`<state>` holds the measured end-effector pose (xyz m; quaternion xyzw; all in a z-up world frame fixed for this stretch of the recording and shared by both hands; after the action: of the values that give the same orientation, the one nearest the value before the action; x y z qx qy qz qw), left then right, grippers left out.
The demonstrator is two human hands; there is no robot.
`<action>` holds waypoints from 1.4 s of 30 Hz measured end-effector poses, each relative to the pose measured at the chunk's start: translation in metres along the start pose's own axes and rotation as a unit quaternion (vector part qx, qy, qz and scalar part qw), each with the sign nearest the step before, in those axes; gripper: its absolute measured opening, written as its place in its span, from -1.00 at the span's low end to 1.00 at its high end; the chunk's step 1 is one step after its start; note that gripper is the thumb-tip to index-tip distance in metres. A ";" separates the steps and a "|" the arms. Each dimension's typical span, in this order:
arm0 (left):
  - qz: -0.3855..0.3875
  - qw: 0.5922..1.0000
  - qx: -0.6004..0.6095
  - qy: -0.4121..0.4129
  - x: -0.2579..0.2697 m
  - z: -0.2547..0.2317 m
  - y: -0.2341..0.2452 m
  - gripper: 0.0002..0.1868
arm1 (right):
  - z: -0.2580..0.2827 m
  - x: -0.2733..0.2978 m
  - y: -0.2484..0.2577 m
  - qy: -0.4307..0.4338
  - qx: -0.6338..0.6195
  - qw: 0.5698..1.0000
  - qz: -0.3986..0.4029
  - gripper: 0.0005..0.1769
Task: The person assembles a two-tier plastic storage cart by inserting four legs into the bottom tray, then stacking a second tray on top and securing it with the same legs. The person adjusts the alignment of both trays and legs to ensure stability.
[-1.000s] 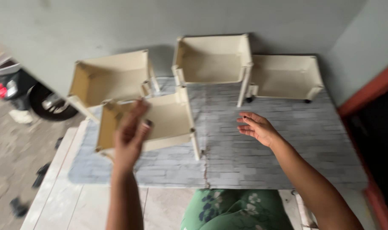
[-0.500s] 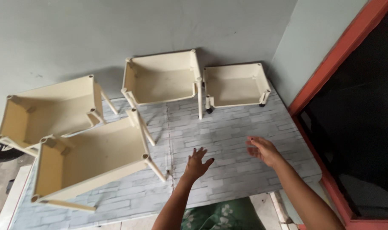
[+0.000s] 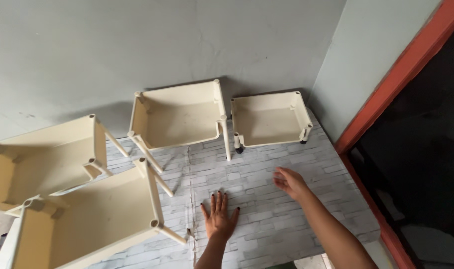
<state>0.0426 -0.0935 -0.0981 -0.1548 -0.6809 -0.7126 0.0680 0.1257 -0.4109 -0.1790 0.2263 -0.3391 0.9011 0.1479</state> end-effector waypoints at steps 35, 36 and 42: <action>-0.045 0.999 0.016 0.001 -0.013 0.003 -0.012 -0.15 | 0.073 -0.020 0.029 0.061 0.092 0.991 -0.072 -0.56; -0.051 0.999 0.016 0.001 -0.014 0.003 -0.012 -0.16 | 0.076 -0.008 0.042 0.050 0.104 0.991 -0.070 -0.57; -0.086 0.996 0.029 -0.002 -0.014 0.003 -0.018 -0.17 | 0.077 0.055 0.102 -0.011 0.206 0.975 -0.079 -0.54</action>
<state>0.0505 -0.0910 -0.1195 -0.0948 -0.7121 -0.6956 0.0095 0.0600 -0.5310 -0.1551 0.2877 -0.1288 0.9345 0.1652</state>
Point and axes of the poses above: each hand's wrist, its own x-axis away from the middle knuckle, its own y-axis out of the back of the hand, z = x × y, the point moved 7 cm from there along -x, towards the middle knuckle, and after that the axes turned 14 degrees about -x, right-handed, at the moved point
